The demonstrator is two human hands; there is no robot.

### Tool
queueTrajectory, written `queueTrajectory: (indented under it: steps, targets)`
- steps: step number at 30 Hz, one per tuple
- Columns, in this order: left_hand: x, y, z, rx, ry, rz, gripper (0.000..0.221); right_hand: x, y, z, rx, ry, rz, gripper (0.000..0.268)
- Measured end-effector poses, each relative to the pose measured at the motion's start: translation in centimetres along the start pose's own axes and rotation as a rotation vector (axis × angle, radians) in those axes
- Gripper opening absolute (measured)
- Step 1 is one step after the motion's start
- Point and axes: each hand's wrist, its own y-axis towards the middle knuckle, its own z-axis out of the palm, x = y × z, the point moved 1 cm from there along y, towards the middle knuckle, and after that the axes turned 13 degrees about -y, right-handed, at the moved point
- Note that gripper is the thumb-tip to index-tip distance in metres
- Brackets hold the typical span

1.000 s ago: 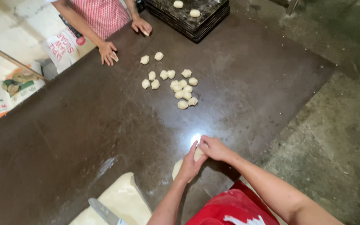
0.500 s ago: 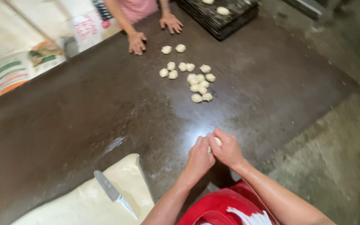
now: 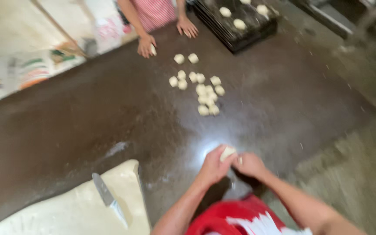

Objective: The person prepares bread dough by cutting portions from a large sheet using a knife, rolling the portions into cylindrical shapes by hand, and then pinching off small pieces to form dough balls on a table.

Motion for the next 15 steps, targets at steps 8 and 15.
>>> queueTrajectory:
  steps: [8, 15]
  targets:
    - [5.4, 0.5, 4.5, -0.093, 0.219, 0.127, 0.103, 1.2, 5.2, -8.9, -0.005, 0.270, -0.319, 0.030]
    - [7.0, 2.4, 7.9, -0.393, -0.357, -0.530, 0.077, -0.6, 6.8, -7.6, 0.204, 0.588, -0.225, 0.019]
